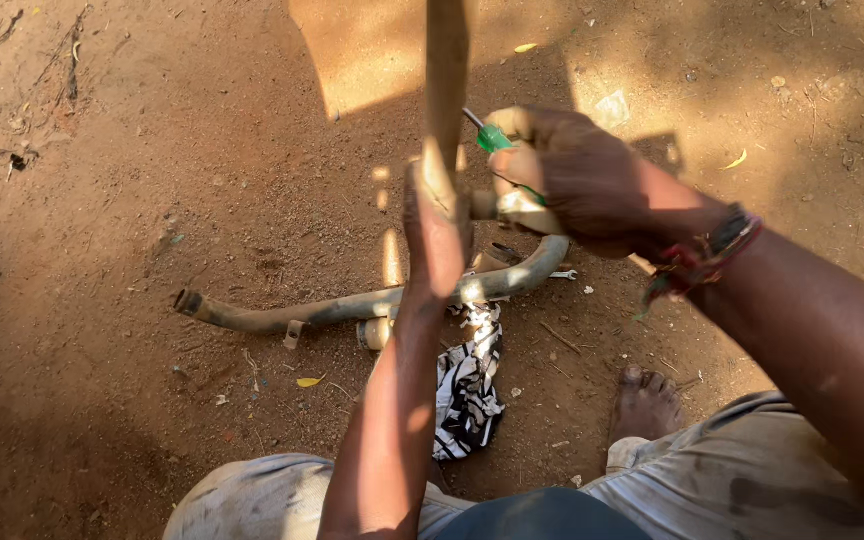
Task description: The person prys and scrapes the openings of a metal exhaust pipe assembly using a screwdriver while sitting on the ground next to a truck.
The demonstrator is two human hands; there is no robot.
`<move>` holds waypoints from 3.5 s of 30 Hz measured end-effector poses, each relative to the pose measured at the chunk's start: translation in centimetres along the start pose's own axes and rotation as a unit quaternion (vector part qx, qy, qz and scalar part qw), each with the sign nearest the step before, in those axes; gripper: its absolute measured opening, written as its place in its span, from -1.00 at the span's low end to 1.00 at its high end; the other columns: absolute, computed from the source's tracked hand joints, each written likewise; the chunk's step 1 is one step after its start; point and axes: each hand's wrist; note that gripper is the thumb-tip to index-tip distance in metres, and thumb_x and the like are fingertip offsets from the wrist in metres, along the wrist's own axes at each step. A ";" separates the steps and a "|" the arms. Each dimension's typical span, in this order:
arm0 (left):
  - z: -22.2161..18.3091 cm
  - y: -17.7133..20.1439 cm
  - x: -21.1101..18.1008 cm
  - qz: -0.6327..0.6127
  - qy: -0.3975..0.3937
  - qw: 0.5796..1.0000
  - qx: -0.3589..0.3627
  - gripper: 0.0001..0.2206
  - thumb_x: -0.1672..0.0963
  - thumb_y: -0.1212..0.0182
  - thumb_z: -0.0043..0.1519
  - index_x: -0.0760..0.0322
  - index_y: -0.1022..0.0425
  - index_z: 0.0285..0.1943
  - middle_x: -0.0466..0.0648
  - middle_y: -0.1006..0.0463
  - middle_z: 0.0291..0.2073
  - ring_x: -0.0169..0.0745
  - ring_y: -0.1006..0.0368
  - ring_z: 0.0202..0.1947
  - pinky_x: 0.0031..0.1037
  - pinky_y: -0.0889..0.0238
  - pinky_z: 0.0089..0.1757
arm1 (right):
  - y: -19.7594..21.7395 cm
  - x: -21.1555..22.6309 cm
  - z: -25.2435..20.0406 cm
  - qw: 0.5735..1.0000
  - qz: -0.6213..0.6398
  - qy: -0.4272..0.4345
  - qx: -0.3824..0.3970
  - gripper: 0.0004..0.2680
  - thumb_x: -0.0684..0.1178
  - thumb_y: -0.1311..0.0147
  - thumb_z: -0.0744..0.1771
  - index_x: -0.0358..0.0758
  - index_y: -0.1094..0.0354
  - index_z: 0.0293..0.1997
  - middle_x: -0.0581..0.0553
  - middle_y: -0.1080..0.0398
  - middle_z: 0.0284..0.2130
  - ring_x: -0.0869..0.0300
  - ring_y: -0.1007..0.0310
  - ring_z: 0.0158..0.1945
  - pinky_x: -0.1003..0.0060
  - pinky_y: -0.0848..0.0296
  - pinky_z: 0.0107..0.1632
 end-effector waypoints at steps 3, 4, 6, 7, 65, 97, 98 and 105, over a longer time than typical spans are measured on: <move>0.4 1.5 -1.9 0.080 0.100 0.991 0.023 -0.66 0.21 -0.24 0.28 0.41 -0.24 0.17 0.15 -0.44 -0.02 -0.24 -0.46 -0.22 -0.40 -0.52 -0.25 | 0.2 0.1 0.5 0.959 0.259 -0.112 -0.015 -0.76 -0.12 -0.05 0.37 -0.35 -0.33 0.14 -0.19 -0.35 -0.26 0.29 -0.27 -0.45 0.38 -0.45 -0.40; 1.5 2.0 -2.4 0.108 0.176 0.978 0.006 -0.73 0.17 -0.28 0.26 0.34 -0.32 0.06 0.14 -0.47 -0.07 -0.26 -0.46 -0.27 -0.39 -0.51 -0.28 | 0.3 -0.4 0.9 0.958 0.248 -0.132 -0.057 -0.74 -0.12 -0.06 0.35 -0.30 -0.32 0.17 -0.15 -0.40 -0.20 0.32 -0.30 -0.42 0.41 -0.42 -0.37; 2.8 1.9 -3.1 0.041 0.115 0.988 -0.093 -0.76 0.15 -0.24 0.30 0.32 -0.33 0.06 0.14 -0.53 -0.12 -0.28 -0.50 -0.33 -0.42 -0.50 -0.27 | -0.5 -1.1 1.4 0.933 0.299 -0.176 -0.096 -0.74 -0.10 -0.06 0.36 -0.30 -0.31 0.18 -0.14 -0.39 -0.19 0.29 -0.27 -0.41 0.37 -0.36 -0.38; 2.8 2.1 -3.2 0.013 0.086 0.986 -0.143 -0.77 0.14 -0.22 0.32 0.32 -0.34 0.07 0.14 -0.56 -0.14 -0.29 -0.53 -0.36 -0.43 -0.50 -0.27 | -1.1 -1.2 1.5 0.907 0.358 -0.199 -0.098 -0.75 -0.08 -0.05 0.39 -0.35 -0.31 0.18 -0.18 -0.33 -0.24 0.23 -0.21 -0.42 0.30 -0.32 -0.41; -3.2 3.6 -2.8 -0.585 0.470 0.661 0.001 -0.73 0.21 -0.29 0.19 0.46 -0.37 0.00 0.06 -0.52 -0.30 -0.21 -0.54 -0.40 -0.54 -0.50 -0.37 | -6.7 0.2 -2.4 0.990 -0.073 0.073 0.094 -0.67 0.06 -0.17 0.31 -0.17 -0.43 0.18 -0.21 -0.51 -0.08 0.14 -0.57 -0.26 0.10 -0.53 -0.07; -5.9 2.0 -2.4 -0.529 0.486 0.681 0.143 -0.74 0.09 -0.05 0.37 0.45 -0.40 0.01 0.07 -0.51 -0.23 -0.18 -0.53 -0.29 -0.47 -0.46 -0.43 | -6.3 0.6 -3.2 0.975 -0.105 0.129 0.145 -0.68 0.01 -0.18 0.29 -0.32 -0.38 0.12 -0.24 -0.43 -0.05 0.00 -0.46 0.03 0.07 -0.47 0.07; -6.1 2.1 -2.1 -0.517 0.502 0.680 0.134 -0.74 0.09 -0.03 0.37 0.45 -0.38 0.03 0.07 -0.51 -0.21 -0.18 -0.54 -0.26 -0.46 -0.49 -0.37 | -6.4 0.8 -3.3 0.974 -0.108 0.128 0.151 -0.68 0.02 -0.17 0.30 -0.32 -0.38 0.12 -0.24 -0.43 -0.04 0.01 -0.46 0.03 0.07 -0.46 0.09; -6.6 1.5 -0.7 -0.513 0.505 0.682 0.134 -0.73 0.08 -0.02 0.37 0.44 -0.35 0.05 0.06 -0.50 -0.19 -0.20 -0.54 -0.24 -0.47 -0.53 -0.32 | -7.0 1.1 -3.5 0.972 -0.133 0.109 0.158 -0.69 0.02 -0.15 0.31 -0.29 -0.38 0.11 -0.21 -0.41 -0.05 0.03 -0.47 0.02 0.10 -0.47 0.09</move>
Point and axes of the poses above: each hand's wrist, its own z-axis towards the middle knuckle, its own y-axis out of the back of the hand, x = y × z
